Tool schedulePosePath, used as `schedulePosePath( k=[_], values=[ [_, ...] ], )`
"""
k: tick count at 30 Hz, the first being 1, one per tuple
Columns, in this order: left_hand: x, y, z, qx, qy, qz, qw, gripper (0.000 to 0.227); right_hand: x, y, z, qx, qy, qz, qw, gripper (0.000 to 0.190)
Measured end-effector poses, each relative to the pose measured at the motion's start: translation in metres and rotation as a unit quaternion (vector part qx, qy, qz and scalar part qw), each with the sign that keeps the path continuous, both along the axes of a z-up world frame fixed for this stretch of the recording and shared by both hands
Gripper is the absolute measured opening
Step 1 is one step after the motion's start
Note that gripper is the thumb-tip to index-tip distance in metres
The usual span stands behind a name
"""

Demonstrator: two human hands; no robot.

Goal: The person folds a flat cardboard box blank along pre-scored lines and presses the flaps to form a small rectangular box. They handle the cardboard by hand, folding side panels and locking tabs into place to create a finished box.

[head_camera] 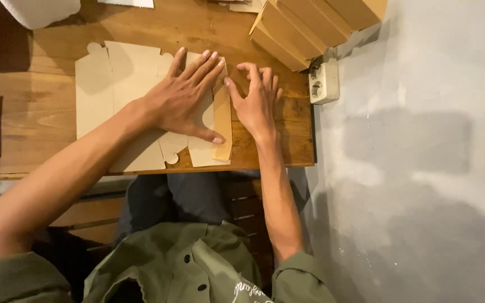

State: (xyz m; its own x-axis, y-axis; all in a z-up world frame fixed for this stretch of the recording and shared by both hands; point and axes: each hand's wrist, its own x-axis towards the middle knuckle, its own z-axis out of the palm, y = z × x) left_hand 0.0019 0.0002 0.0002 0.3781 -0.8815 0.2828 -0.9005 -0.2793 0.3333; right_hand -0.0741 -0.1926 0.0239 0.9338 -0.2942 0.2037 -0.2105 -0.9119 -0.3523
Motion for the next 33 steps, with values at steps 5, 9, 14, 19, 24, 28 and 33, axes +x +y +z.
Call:
schedulePosePath(
  k=[5,9,14,19,24,28,33],
  values=[
    [0.000,-0.002,-0.003,-0.003,-0.014,0.005,1.000,0.149,-0.008,-0.001,0.005,0.001,0.022,0.010,1.000,0.040],
    [0.000,-0.001,-0.002,-0.001,-0.015,0.008,1.000,0.150,-0.021,0.001,0.008,-0.007,0.022,0.020,1.000,0.044],
    [0.001,-0.002,-0.003,0.009,-0.009,0.006,1.000,0.151,-0.042,0.004,0.014,0.032,0.042,0.035,0.998,0.048],
    [0.000,-0.001,0.001,0.011,0.003,0.004,1.000,0.150,-0.064,0.008,0.020,0.043,0.065,0.054,0.995,0.049],
    [0.011,0.005,0.022,0.043,0.118,-0.023,0.992,0.148,-0.082,0.007,0.021,0.056,0.061,0.105,0.991,0.046],
    [0.017,0.017,0.048,-0.013,0.240,-0.040,0.970,0.128,-0.089,0.004,0.015,0.099,0.026,0.144,0.984,0.051],
    [0.029,0.031,0.064,-0.089,0.315,-0.021,0.945,0.102,-0.086,0.009,0.016,0.069,-0.024,0.215,0.974,0.056]
  ],
)
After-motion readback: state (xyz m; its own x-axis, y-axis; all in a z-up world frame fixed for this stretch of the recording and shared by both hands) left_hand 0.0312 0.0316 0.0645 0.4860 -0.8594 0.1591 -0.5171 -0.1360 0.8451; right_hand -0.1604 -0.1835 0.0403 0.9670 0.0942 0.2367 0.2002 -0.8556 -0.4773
